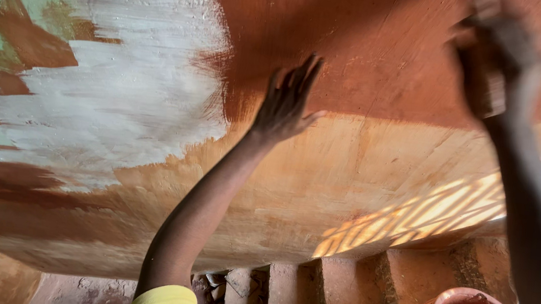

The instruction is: The person paints a wall with reddish-brown paint using a brush. They repeatedly dip the brush into a bucket and apply paint in broad strokes, covering a large area of the wall.

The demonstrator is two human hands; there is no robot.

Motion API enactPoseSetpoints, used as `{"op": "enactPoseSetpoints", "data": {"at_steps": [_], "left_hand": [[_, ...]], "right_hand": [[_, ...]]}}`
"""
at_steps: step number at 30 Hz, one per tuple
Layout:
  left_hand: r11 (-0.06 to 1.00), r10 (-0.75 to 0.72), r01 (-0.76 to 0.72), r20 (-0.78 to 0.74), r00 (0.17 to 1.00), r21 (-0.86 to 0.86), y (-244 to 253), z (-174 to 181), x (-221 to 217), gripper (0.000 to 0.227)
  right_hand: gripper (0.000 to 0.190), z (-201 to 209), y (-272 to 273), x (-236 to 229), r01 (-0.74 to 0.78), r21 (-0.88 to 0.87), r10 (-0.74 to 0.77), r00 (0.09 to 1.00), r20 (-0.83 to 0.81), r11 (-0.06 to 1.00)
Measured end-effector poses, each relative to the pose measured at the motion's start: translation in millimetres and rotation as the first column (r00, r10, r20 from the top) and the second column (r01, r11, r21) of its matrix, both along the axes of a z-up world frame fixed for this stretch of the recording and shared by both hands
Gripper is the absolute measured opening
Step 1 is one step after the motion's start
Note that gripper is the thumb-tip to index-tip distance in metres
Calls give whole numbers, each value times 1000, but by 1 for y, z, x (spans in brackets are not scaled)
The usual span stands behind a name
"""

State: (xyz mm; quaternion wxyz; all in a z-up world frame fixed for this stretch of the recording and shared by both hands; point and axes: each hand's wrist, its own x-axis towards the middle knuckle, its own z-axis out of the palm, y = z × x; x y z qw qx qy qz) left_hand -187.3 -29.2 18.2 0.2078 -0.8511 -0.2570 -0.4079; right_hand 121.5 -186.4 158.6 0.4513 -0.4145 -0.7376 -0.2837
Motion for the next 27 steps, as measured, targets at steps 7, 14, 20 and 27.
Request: {"op": "enactPoseSetpoints", "data": {"at_steps": [7, 14, 20, 27], "left_hand": [[912, -368, 403, 279, 887, -79, -64, 4, 39, 98], [976, -174, 212, 389, 905, -57, -55, 17, 24, 70], [984, -154, 177, 406, 901, -19, -39, 57, -41, 52], [973, -139, 32, 473, 870, 226, -36, 102, -92, 31]], "right_hand": [[48, -80, 5, -97, -54, -193, 79, 989, 122, 980], [76, -63, -3, -119, -494, -399, 421, 869, -260, 773], [69, -63, 7, -129, -353, -460, 322, 935, -147, 815], [65, -64, 27, -114, -233, -491, 182, 972, -149, 839]]}}
